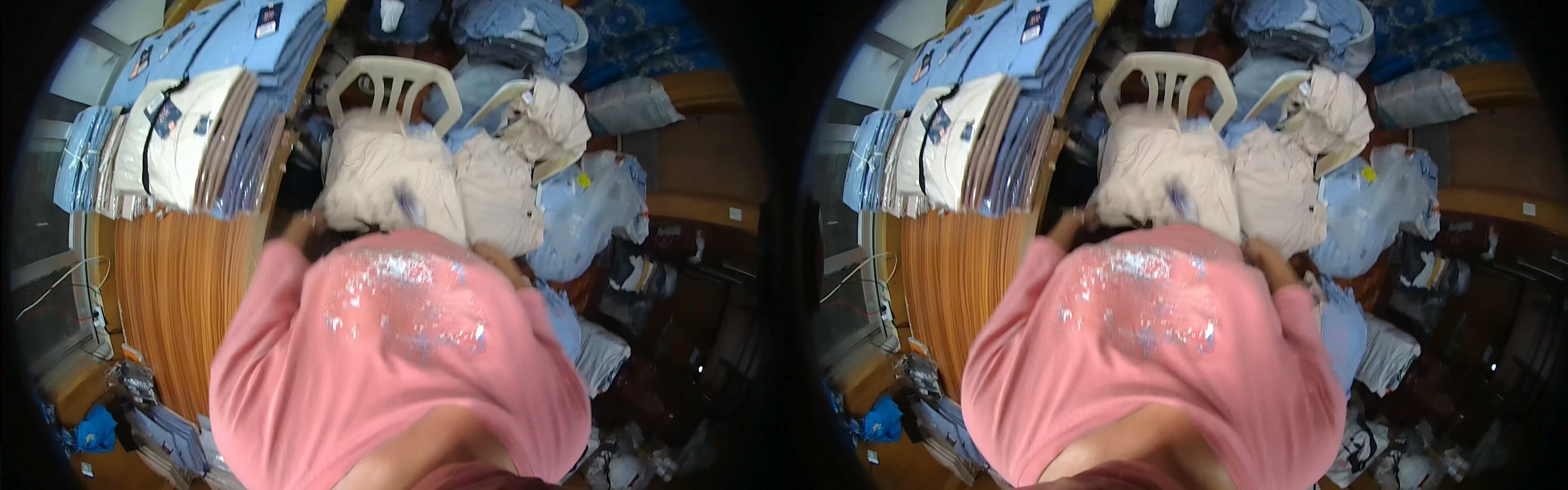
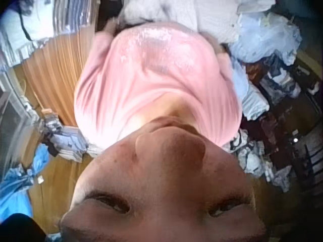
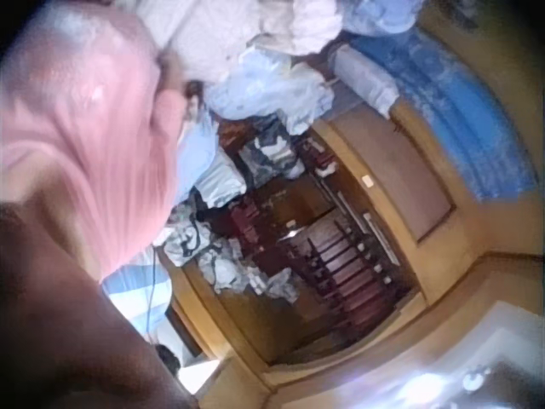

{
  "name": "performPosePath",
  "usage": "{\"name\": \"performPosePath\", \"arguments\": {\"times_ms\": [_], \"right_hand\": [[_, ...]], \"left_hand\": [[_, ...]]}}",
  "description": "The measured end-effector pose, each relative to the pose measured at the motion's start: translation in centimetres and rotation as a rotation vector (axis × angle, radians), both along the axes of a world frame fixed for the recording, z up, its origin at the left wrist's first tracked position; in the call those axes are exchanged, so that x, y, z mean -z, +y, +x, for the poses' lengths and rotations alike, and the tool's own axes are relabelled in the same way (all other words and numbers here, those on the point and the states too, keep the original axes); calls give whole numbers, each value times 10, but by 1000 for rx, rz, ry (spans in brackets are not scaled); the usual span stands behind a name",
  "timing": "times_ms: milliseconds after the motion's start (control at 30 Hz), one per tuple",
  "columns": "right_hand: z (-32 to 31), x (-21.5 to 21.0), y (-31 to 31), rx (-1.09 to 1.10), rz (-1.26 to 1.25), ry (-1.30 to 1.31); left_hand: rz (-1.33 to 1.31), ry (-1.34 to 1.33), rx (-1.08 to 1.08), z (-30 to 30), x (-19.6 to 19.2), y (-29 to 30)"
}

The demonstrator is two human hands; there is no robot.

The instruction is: The person folds shirts by laying them flat on a table, aligning a cardboard guide, folding the sides and sleeves inward, and then placing the folded shirts into clear plastic bags.

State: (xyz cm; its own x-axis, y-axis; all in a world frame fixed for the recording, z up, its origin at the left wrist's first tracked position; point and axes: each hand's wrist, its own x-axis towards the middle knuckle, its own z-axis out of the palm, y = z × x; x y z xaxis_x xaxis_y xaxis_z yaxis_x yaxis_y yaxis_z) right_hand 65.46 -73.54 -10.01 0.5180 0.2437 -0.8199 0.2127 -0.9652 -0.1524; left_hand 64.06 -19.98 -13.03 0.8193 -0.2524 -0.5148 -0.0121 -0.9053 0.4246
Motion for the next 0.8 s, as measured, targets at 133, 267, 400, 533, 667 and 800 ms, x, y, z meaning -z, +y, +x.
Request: {"name": "performPosePath", "arguments": {"times_ms": [133, 267, 400, 533, 667, 800], "right_hand": [[-18, 16, 27, 168, 223, 99], [72, -80, 34, 498, 746, -245], [149, -137, -6, 953, 1167, -359], [154, -107, -39, 368, 584, -175], [170, -161, -7, 435, 786, -449], [197, -248, 26, 352, 977, -783]], "left_hand": [[-288, 43, -157, -52, 3, 6], [-540, -142, -416, -15, -58, 20], [-839, -395, -668, 40, -124, 7], [-279, -197, -265, 22, -80, -7], [-391, -460, -386, 4, -176, 1], [-417, -725, -567, 0, -273, 3]]}}
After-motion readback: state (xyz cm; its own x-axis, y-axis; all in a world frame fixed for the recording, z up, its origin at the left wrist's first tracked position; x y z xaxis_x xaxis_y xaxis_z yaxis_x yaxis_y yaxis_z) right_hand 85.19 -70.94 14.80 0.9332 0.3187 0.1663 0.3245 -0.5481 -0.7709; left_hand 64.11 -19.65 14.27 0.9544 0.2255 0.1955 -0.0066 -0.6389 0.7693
